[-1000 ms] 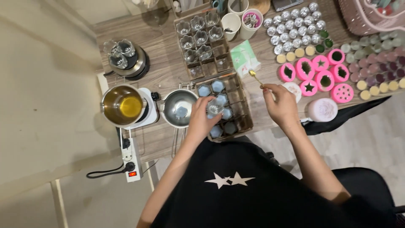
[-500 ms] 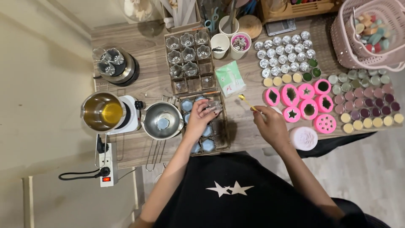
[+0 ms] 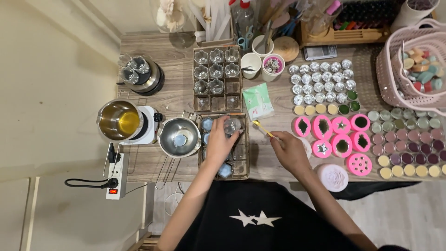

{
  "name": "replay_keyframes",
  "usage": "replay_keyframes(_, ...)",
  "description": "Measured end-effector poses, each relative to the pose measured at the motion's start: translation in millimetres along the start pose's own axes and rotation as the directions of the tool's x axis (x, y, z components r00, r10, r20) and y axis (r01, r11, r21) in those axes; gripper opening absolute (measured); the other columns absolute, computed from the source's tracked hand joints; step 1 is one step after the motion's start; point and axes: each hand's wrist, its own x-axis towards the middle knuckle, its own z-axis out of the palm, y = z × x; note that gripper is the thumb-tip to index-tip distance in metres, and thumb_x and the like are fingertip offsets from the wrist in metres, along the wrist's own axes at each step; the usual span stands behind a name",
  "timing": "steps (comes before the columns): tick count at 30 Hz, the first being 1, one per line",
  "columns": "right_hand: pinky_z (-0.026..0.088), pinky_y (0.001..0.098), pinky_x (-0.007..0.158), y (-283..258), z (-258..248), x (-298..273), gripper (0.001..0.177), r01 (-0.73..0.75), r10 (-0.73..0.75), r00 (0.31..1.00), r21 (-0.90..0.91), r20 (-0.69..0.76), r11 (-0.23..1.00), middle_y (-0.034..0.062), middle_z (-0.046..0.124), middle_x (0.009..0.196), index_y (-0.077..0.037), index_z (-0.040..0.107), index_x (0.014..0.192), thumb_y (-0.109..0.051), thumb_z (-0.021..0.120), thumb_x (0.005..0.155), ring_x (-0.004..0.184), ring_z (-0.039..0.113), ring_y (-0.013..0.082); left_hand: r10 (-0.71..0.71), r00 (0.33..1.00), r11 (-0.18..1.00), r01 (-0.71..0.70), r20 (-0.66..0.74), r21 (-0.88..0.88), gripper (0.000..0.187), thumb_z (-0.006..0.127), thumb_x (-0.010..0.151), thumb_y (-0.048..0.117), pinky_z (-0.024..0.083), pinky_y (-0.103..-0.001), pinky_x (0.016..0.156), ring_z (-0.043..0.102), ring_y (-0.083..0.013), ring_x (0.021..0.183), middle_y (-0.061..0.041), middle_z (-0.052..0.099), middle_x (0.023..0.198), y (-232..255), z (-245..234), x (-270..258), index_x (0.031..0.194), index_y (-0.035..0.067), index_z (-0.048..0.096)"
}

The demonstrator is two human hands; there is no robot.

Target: The recorder is preparing wicks and pouring melted wax into various silicone molds to create small candles.

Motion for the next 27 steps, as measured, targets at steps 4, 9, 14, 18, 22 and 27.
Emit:
replay_keyframes(4,0.054,0.0416,0.072,13.1,-3.1,3.9,0.026,0.089,-0.088,0.996,0.013,-0.033,0.996,0.0195,0.074,0.096,-0.005,0.074,0.11,-0.023,0.065,0.094,0.083,0.07,0.0353,0.045,0.994,0.999,-0.044,-0.099,0.013,0.058,0.079,0.089,0.021,0.053,-0.044,0.095,0.063,-0.0401,0.114,-0.02,0.06,0.133,22.2,-7.1,20.3,0.137,0.003,0.054)
replay_keyframes(9,0.056,0.0374,0.058,-1.9,-16.1,5.6,0.029,-0.21,0.205,0.977,0.086,0.063,0.974,0.0152,0.074,0.077,-0.005,0.073,0.113,-0.024,0.063,0.093,0.059,0.074,0.0239,0.257,0.955,0.937,-0.208,-0.149,0.281,0.057,0.077,0.085,0.02,0.041,-0.05,0.107,0.053,-0.034,0.125,-0.01,0.06,0.138,24.8,-3.6,55.1,0.137,0.008,0.056)
replay_keyframes(14,0.055,0.0354,0.054,-4.5,-17.9,4.9,0.031,-0.243,0.236,0.969,0.108,0.076,0.964,0.0136,0.072,0.065,-0.005,0.072,0.114,-0.025,0.063,0.093,0.055,0.073,0.0198,0.458,0.887,0.762,-0.355,-0.064,0.542,0.059,0.074,0.084,0.016,0.031,-0.055,0.114,0.041,-0.0354,0.138,-0.007,0.059,0.142,9.6,14.5,102.0,0.139,0.011,0.056)
replay_keyframes(18,0.053,0.0342,0.052,0.5,-16.4,4.3,0.031,-0.202,0.197,0.979,0.116,0.058,0.972,0.0104,0.07,0.065,-0.004,0.073,0.113,-0.025,0.062,0.093,0.052,0.071,0.0178,0.357,0.927,0.625,-0.33,0.117,0.707,0.059,0.076,0.081,0.019,0.022,-0.064,0.118,0.036,-0.0353,0.145,-0.006,0.058,0.139,-0.2,26.9,133.5,0.137,0.014,0.057)
replay_keyframes(22,0.051,0.0338,0.05,-5.1,-20.9,2.7,0.032,-0.271,0.264,0.961,0.102,0.081,0.957,0.0118,0.07,0.059,-0.004,0.073,0.115,-0.025,0.061,0.094,0.049,0.067,0.0185,0.322,0.936,0.694,-0.334,0.139,0.638,0.069,0.077,0.078,0.027,0.02,-0.065,0.114,0.032,-0.0374,0.144,-0.01,0.055,0.14,24.5,5.1,126.9,0.14,0.009,0.053)
replay_keyframes(27,0.05,0.0315,0.048,-0.4,-21.1,-0.6,0.032,-0.261,0.25,0.965,0.199,0.08,0.945,0.0078,0.068,0.059,-0.001,0.07,0.116,-0.023,0.06,0.094,0.047,0.061,0.0146,0.384,0.887,0.902,-0.301,-0.257,0.311,0.065,0.068,0.097,0.025,0.028,-0.055,0.121,0.038,-0.0351,0.141,-0.021,0.05,0.144,4.8,-9.9,82.6,0.15,-0.001,0.041)
